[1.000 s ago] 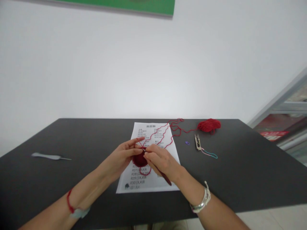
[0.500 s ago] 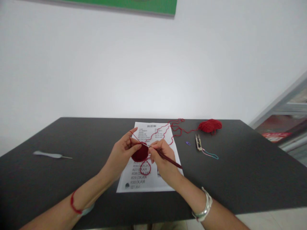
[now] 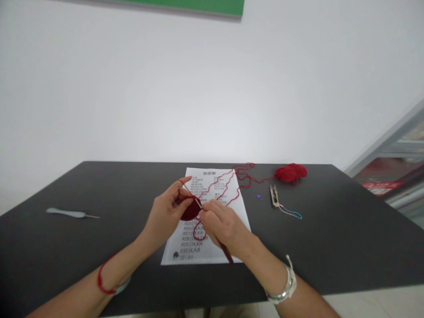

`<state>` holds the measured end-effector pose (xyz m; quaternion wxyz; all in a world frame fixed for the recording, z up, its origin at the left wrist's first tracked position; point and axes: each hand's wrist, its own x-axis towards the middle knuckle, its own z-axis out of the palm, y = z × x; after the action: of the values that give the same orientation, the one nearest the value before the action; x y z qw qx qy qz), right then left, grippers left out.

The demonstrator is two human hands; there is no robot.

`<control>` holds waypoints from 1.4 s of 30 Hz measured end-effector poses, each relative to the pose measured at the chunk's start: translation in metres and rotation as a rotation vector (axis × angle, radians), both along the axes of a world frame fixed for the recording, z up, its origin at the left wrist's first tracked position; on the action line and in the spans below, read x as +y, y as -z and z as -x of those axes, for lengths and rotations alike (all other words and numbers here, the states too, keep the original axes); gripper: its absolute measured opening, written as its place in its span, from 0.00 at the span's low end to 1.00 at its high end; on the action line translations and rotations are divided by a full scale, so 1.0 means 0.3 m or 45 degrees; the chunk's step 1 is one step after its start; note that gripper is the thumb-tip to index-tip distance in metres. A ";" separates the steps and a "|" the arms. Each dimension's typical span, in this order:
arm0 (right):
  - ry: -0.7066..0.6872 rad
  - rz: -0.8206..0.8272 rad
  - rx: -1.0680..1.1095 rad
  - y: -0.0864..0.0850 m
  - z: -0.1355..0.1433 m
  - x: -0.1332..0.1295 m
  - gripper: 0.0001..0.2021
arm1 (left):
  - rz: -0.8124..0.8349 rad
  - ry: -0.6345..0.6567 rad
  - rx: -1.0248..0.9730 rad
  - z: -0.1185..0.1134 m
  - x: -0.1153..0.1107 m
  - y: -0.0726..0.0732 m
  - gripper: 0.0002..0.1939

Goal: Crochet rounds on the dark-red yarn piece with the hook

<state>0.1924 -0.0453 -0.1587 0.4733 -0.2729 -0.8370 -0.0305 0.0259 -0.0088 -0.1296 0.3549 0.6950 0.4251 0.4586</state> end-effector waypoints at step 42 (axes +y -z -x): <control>-0.307 1.082 1.169 0.019 0.037 0.016 0.07 | 0.648 0.283 -0.620 -0.025 -0.008 0.002 0.37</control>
<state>0.1814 -0.0405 -0.1644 0.6345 -0.3261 -0.5126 0.4778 0.0333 -0.0111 -0.1303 0.6549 0.4970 0.3506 0.4486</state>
